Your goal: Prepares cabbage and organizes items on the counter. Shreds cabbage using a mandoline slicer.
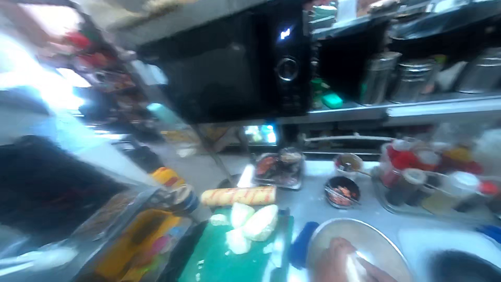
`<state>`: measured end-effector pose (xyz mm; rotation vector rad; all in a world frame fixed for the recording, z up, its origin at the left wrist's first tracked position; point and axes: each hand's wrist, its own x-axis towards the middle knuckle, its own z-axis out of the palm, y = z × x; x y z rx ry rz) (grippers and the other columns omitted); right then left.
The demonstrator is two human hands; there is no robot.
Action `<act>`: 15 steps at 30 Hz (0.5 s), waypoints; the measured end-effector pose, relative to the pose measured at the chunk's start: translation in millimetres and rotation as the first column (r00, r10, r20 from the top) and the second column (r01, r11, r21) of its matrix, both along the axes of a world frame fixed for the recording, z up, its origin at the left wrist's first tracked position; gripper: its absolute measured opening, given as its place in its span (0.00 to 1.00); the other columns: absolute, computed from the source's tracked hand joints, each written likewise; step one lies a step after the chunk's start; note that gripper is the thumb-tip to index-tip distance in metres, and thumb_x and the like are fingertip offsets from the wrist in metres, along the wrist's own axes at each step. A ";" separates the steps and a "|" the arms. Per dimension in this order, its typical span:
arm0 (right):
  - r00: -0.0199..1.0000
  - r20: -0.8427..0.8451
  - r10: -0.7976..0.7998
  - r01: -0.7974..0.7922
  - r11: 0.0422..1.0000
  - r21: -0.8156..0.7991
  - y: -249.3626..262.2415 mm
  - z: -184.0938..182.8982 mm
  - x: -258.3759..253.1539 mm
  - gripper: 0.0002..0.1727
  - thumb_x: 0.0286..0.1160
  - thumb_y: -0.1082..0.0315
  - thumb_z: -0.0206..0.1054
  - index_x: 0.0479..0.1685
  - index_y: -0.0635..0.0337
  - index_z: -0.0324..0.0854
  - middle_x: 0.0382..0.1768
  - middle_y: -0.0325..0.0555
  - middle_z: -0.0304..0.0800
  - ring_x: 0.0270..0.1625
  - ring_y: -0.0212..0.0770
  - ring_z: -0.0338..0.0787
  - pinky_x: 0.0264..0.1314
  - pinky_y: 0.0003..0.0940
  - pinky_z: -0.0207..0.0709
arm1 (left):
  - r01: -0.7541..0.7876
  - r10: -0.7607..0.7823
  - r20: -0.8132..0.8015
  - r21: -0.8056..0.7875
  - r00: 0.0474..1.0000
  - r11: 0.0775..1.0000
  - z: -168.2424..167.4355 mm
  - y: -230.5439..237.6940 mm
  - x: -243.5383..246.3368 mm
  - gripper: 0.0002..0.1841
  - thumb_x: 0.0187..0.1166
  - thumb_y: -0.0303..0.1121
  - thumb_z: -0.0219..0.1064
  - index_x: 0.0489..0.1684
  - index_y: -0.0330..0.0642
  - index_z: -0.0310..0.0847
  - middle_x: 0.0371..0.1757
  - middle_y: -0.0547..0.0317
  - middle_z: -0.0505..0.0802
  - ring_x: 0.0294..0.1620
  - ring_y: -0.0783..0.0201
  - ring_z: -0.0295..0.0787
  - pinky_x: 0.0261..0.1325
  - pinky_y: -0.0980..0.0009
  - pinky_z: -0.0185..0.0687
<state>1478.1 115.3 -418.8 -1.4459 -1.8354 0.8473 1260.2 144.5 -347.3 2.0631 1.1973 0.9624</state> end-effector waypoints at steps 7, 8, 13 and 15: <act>0.992 -0.010 -0.123 0.122 0.990 -0.074 -4.3 -6.0 2.0 0.19 0.82 0.66 0.66 0.69 0.39 0.89 0.61 0.29 0.95 0.61 0.27 0.93 0.71 0.40 0.86 | 0.086 -0.087 0.087 0.023 0.992 0.996 -8.8 -0.7 -6.3 0.50 0.49 0.51 0.91 0.76 0.41 0.71 0.76 0.46 0.80 0.78 0.55 0.77 0.76 0.55 0.82; 0.992 -0.041 -0.121 0.119 0.992 -0.036 -6.4 1.0 -3.2 0.19 0.82 0.67 0.65 0.68 0.40 0.89 0.63 0.28 0.94 0.63 0.26 0.92 0.73 0.38 0.86 | 0.088 -0.089 0.089 0.021 0.992 0.996 -8.2 -1.5 -6.4 0.50 0.50 0.50 0.91 0.76 0.42 0.70 0.76 0.47 0.80 0.78 0.56 0.77 0.76 0.56 0.83; 0.983 0.071 -0.168 0.177 0.970 -0.165 -3.6 -41.3 10.1 0.19 0.83 0.63 0.63 0.69 0.37 0.89 0.59 0.32 0.96 0.58 0.32 0.94 0.69 0.46 0.86 | 0.110 -0.115 0.082 0.065 0.990 0.992 -5.3 -0.5 -5.1 0.49 0.50 0.46 0.91 0.76 0.40 0.69 0.75 0.46 0.80 0.79 0.55 0.76 0.78 0.57 0.81; 0.987 0.036 -0.155 0.159 0.974 -0.164 -3.3 -22.9 8.9 0.19 0.83 0.64 0.64 0.69 0.38 0.89 0.59 0.32 0.96 0.57 0.30 0.94 0.68 0.43 0.87 | 0.113 -0.118 0.079 0.061 0.990 0.992 -4.1 1.0 -4.0 0.48 0.51 0.45 0.90 0.75 0.40 0.69 0.75 0.45 0.80 0.79 0.55 0.76 0.78 0.56 0.81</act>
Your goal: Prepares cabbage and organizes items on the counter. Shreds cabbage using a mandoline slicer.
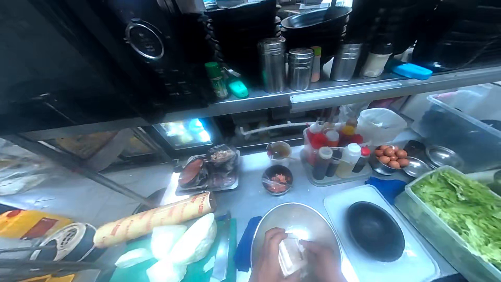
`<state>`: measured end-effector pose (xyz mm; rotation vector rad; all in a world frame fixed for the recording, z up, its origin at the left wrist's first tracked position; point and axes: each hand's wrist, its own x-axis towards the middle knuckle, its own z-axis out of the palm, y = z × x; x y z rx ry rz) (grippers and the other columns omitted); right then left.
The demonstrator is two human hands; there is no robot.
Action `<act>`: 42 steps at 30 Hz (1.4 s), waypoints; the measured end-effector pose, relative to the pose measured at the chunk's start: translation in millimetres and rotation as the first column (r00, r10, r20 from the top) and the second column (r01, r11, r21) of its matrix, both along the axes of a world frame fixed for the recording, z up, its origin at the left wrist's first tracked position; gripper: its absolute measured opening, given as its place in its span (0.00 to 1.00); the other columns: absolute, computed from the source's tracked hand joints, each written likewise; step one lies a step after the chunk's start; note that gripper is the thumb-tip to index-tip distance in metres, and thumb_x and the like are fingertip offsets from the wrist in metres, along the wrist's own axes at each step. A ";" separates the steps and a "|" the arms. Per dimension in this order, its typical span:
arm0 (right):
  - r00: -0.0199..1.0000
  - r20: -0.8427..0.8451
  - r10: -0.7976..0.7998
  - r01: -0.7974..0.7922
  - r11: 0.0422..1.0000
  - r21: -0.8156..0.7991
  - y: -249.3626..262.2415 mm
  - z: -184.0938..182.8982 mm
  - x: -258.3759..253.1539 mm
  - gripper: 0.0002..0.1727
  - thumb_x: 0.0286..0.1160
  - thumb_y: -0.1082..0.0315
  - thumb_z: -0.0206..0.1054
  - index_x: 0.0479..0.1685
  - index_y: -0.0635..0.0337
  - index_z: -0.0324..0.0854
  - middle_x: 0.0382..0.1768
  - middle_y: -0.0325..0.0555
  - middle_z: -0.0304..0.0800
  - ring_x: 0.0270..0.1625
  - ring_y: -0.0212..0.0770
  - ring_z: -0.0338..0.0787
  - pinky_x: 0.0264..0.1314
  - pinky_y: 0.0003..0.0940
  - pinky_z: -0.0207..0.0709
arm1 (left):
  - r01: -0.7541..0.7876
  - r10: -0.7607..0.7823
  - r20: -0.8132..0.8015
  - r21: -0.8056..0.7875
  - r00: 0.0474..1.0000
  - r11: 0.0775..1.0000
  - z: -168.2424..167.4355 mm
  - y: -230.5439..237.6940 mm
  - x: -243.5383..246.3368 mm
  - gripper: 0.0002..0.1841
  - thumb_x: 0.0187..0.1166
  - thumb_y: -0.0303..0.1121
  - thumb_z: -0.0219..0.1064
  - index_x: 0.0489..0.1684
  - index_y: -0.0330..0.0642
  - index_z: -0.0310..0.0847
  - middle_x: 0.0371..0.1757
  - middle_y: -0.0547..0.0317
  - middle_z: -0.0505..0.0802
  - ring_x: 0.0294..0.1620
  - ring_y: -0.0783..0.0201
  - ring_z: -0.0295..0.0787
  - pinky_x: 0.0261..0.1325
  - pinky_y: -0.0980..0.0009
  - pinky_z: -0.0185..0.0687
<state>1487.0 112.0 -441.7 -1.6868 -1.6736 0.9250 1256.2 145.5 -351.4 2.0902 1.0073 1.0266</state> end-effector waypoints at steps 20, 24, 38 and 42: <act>0.999 -0.041 0.015 -0.009 0.988 0.152 3.7 22.6 -13.2 0.18 0.82 0.67 0.65 0.66 0.43 0.90 0.60 0.31 0.96 0.61 0.26 0.93 0.70 0.37 0.87 | -0.025 0.025 -0.015 -0.007 1.000 1.000 -4.7 -0.4 1.1 0.49 0.50 0.48 0.90 0.77 0.44 0.68 0.76 0.48 0.79 0.78 0.57 0.77 0.76 0.59 0.83; 1.000 -0.026 0.010 -0.004 0.974 0.226 0.3 16.4 -17.0 0.18 0.82 0.68 0.64 0.66 0.44 0.91 0.62 0.30 0.95 0.63 0.25 0.92 0.71 0.35 0.87 | -0.031 0.031 -0.006 0.005 1.000 1.000 -6.4 -2.0 2.3 0.49 0.49 0.48 0.90 0.77 0.45 0.68 0.75 0.49 0.79 0.78 0.57 0.77 0.75 0.59 0.83; 0.994 0.111 -0.026 0.016 0.996 0.091 -1.6 0.0 -11.1 0.14 0.81 0.63 0.64 0.56 0.43 0.93 0.46 0.36 0.99 0.47 0.36 0.97 0.56 0.49 0.90 | -0.024 0.024 -0.003 0.010 1.000 1.000 -6.3 -5.1 -0.1 0.48 0.51 0.48 0.90 0.76 0.43 0.69 0.75 0.46 0.80 0.78 0.56 0.77 0.75 0.58 0.83; 1.000 0.026 -0.002 -0.003 0.981 0.192 -8.5 34.8 -24.4 0.18 0.83 0.68 0.64 0.65 0.44 0.91 0.65 0.33 0.94 0.68 0.28 0.90 0.76 0.37 0.84 | -0.028 0.028 -0.018 0.012 0.999 1.000 -7.7 -5.0 -0.2 0.49 0.50 0.49 0.90 0.77 0.45 0.68 0.76 0.48 0.79 0.78 0.57 0.77 0.75 0.59 0.83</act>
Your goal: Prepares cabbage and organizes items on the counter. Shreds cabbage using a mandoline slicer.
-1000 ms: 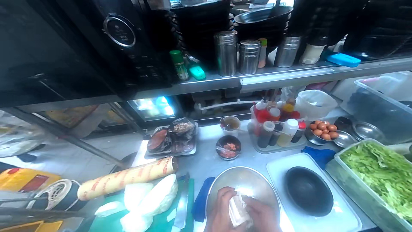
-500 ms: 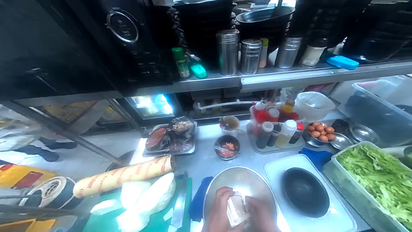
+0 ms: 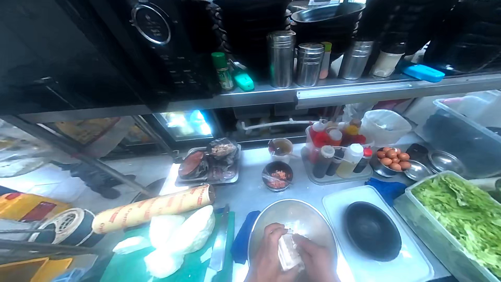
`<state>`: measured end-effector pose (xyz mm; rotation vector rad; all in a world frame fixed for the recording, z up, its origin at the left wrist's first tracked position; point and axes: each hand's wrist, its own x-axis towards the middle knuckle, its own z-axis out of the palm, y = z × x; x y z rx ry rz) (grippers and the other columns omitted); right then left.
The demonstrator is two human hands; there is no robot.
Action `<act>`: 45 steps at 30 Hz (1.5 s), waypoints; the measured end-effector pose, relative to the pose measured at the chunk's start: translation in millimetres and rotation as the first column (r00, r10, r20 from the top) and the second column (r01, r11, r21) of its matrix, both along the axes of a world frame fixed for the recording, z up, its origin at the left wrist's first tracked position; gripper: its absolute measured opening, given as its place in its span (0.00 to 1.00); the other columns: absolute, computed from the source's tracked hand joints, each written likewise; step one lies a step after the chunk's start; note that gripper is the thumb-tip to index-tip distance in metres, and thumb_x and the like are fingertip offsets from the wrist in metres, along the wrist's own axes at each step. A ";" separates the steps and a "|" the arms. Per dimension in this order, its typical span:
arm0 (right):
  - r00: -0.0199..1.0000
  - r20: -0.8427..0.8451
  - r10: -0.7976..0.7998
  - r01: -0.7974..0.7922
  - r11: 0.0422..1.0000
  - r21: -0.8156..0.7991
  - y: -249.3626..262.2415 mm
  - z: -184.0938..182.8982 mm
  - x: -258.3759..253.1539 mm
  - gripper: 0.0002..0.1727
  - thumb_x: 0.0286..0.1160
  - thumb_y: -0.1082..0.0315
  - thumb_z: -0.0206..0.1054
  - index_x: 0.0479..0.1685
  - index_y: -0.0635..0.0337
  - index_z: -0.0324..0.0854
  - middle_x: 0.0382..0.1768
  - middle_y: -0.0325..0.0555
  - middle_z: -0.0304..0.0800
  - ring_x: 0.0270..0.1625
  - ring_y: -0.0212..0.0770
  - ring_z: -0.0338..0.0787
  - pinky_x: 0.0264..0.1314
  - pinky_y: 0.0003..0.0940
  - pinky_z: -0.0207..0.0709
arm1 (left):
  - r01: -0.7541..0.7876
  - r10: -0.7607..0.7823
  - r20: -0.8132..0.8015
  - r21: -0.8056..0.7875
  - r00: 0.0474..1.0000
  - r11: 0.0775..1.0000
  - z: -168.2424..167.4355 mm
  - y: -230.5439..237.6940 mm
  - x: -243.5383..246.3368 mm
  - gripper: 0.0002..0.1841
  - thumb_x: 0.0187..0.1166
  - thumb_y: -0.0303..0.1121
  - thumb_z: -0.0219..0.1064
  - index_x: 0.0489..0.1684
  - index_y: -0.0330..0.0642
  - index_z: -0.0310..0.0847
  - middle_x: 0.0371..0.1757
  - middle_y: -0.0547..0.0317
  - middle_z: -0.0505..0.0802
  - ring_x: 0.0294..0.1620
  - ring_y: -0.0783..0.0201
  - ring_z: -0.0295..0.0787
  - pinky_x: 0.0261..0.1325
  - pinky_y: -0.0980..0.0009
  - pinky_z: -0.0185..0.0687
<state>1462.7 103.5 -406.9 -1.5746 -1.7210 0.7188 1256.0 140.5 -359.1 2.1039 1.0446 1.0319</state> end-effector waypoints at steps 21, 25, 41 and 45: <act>0.977 -0.201 -0.071 0.062 0.997 -0.052 4.3 -15.7 9.7 0.09 0.76 0.68 0.72 0.49 0.48 0.95 0.57 0.32 0.95 0.60 0.26 0.92 0.67 0.31 0.89 | -0.001 0.001 0.015 0.031 1.000 1.000 -3.4 4.6 2.0 0.49 0.49 0.50 0.90 0.76 0.47 0.69 0.75 0.49 0.80 0.77 0.57 0.78 0.74 0.59 0.84; 0.970 -0.239 -0.040 0.045 0.999 0.017 4.0 -7.4 6.7 0.09 0.76 0.68 0.73 0.48 0.45 0.96 0.55 0.30 0.95 0.59 0.27 0.92 0.63 0.30 0.90 | 0.007 -0.008 0.020 0.036 1.000 0.999 -5.4 4.7 1.1 0.50 0.48 0.49 0.90 0.77 0.47 0.67 0.75 0.50 0.79 0.77 0.57 0.77 0.73 0.60 0.84; 0.993 -0.086 -0.082 0.073 0.992 -0.100 6.2 -22.5 15.5 0.10 0.78 0.59 0.72 0.51 0.38 0.96 0.50 0.23 0.97 0.56 0.21 0.92 0.66 0.30 0.87 | 0.009 -0.010 0.025 0.037 1.000 0.999 -5.7 2.8 1.0 0.50 0.49 0.49 0.90 0.78 0.48 0.67 0.75 0.50 0.78 0.78 0.58 0.76 0.75 0.61 0.83; 0.998 -0.013 -0.056 0.055 0.993 -0.107 9.4 -14.9 15.2 0.11 0.79 0.58 0.70 0.52 0.34 0.96 0.49 0.20 0.97 0.52 0.18 0.92 0.61 0.29 0.89 | 0.008 -0.009 0.016 0.038 1.000 0.999 -5.0 2.0 2.0 0.51 0.49 0.49 0.90 0.78 0.48 0.66 0.75 0.50 0.79 0.77 0.57 0.77 0.74 0.60 0.84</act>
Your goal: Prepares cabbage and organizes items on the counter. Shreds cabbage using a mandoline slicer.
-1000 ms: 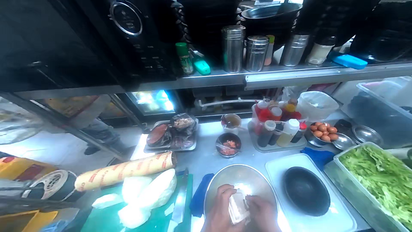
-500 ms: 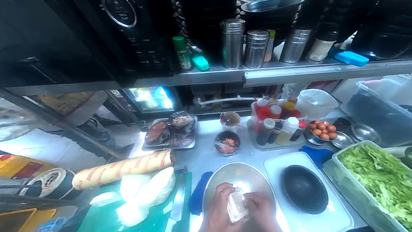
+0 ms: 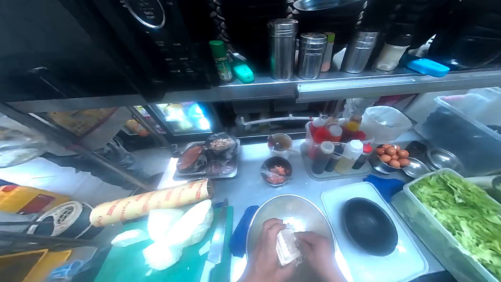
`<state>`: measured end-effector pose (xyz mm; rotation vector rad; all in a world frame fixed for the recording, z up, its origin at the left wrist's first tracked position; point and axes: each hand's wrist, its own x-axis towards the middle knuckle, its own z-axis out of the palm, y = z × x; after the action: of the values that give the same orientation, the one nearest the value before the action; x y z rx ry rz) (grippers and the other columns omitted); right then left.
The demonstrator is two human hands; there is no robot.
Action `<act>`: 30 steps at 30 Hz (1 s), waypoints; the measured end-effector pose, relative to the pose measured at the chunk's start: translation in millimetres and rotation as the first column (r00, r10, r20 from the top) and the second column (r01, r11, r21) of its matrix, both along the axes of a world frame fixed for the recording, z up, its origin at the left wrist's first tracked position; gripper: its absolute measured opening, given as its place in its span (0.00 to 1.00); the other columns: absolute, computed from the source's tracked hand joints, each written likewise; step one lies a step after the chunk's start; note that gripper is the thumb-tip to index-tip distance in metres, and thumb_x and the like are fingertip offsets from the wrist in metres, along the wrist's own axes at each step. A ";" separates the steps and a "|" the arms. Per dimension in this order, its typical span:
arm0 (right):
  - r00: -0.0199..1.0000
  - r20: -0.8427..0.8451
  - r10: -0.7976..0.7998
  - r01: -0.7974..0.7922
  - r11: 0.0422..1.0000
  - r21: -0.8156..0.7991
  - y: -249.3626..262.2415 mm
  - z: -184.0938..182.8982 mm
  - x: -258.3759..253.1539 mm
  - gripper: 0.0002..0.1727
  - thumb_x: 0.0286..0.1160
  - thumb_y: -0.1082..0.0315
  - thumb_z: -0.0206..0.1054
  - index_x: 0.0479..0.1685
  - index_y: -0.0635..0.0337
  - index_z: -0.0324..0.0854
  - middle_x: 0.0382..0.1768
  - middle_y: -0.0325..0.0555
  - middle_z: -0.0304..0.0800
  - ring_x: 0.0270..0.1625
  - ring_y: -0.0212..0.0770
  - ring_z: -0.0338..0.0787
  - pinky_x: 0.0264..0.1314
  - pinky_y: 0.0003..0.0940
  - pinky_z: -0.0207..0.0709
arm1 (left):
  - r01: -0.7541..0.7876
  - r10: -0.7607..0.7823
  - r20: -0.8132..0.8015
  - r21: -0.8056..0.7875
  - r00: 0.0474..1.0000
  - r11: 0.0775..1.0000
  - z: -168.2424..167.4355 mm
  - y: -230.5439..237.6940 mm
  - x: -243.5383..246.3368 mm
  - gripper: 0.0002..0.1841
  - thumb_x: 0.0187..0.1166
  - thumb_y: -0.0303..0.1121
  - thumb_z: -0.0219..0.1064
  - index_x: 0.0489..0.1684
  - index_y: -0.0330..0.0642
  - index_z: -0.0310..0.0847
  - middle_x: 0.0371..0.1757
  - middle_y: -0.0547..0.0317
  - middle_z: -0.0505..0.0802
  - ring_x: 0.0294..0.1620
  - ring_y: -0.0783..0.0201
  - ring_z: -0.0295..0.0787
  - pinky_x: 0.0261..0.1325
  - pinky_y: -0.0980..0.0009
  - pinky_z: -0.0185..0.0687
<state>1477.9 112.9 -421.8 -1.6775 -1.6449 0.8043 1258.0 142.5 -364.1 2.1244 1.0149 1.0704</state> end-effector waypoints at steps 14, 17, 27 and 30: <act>0.999 0.043 -0.016 0.017 0.999 -0.031 -0.8 8.8 -1.4 0.10 0.78 0.58 0.70 0.49 0.36 0.96 0.48 0.22 0.97 0.51 0.19 0.92 0.60 0.29 0.89 | -0.010 0.010 0.006 0.002 1.000 1.000 -3.8 -1.6 -1.2 0.51 0.49 0.50 0.90 0.78 0.49 0.67 0.75 0.51 0.78 0.77 0.58 0.77 0.74 0.61 0.84; 0.999 0.043 0.012 -0.013 0.999 0.043 -2.7 16.6 -1.7 0.10 0.78 0.60 0.69 0.47 0.39 0.96 0.48 0.23 0.97 0.52 0.19 0.92 0.61 0.29 0.89 | -0.005 0.005 0.006 -0.008 1.000 1.000 -2.3 -0.8 -1.8 0.50 0.49 0.50 0.90 0.78 0.49 0.66 0.76 0.51 0.78 0.78 0.58 0.76 0.75 0.61 0.84; 0.997 0.071 -0.011 0.015 0.999 -0.048 7.4 8.1 -1.4 0.09 0.76 0.58 0.70 0.45 0.36 0.97 0.46 0.21 0.97 0.50 0.19 0.93 0.59 0.29 0.89 | -0.003 0.003 0.018 0.001 1.000 1.000 -4.2 1.3 -2.7 0.51 0.50 0.50 0.90 0.78 0.49 0.66 0.76 0.52 0.78 0.78 0.59 0.77 0.74 0.61 0.84; 0.998 0.052 -0.036 0.047 0.974 -0.221 17.6 -6.9 5.4 0.09 0.76 0.57 0.71 0.46 0.37 0.97 0.43 0.24 0.97 0.46 0.23 0.94 0.57 0.36 0.90 | 0.008 -0.008 0.025 -0.013 1.000 1.000 -1.2 -0.4 -3.3 0.50 0.49 0.49 0.90 0.78 0.47 0.66 0.76 0.49 0.78 0.78 0.57 0.76 0.75 0.59 0.84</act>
<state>1483.3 130.6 -428.7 -1.8911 -1.5936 0.9647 1254.7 142.1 -365.3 2.0975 0.9989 1.0807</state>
